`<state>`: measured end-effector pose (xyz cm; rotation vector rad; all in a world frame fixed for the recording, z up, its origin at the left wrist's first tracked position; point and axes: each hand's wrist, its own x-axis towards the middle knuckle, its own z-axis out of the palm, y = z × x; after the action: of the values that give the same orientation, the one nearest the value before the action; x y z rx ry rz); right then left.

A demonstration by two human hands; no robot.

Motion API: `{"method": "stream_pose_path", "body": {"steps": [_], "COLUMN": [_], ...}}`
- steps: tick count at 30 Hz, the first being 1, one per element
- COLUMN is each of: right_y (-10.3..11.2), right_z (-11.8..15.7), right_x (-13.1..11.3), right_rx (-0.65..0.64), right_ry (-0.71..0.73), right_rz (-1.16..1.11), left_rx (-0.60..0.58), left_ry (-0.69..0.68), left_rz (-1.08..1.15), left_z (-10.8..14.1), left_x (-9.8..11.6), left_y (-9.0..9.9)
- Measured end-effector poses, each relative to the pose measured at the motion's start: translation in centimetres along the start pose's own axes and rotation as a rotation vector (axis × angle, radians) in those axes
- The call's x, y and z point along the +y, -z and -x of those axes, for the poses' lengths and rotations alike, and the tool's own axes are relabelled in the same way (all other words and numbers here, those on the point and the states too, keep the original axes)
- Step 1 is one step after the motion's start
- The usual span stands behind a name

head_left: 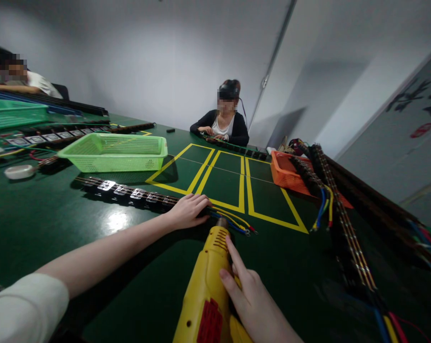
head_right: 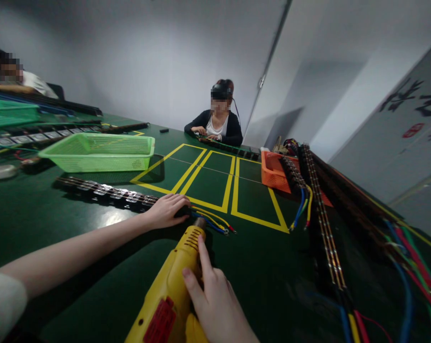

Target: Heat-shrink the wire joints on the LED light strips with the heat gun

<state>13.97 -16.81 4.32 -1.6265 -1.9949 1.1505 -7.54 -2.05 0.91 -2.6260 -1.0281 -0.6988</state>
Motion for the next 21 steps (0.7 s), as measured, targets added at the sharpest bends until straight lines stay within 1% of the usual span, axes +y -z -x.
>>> {"method": "stream_pose_path", "body": {"steps": [5,8,10,15,21], "right_y": [0.5,0.8,0.9,1.1,1.0], "right_z": [0.7,1.3,1.8,2.7,2.8], "right_x": [1.2,2.0,2.4,2.8,2.8], "right_rx": [0.01,0.019,0.026,0.064,0.093], "right_ry": [-0.022,-0.015,-0.022,-0.02,-0.013], "right_rz": [0.006,-0.018,-0.02,-0.005,0.008], "left_rx": [-0.006,0.007,0.015,0.038,0.071], "left_ry": [-0.051,-0.076,-0.079,-0.109,-0.154], "left_rz": [-0.184,-0.31,-0.354,-0.371,-0.341], "left_z": [-0.5,-1.0,-1.3,-1.6,-1.6], "left_x": [0.5,1.0,1.3,1.3,0.8], "left_y": [-0.2,-0.6,-0.9,-1.4,-1.4]}}
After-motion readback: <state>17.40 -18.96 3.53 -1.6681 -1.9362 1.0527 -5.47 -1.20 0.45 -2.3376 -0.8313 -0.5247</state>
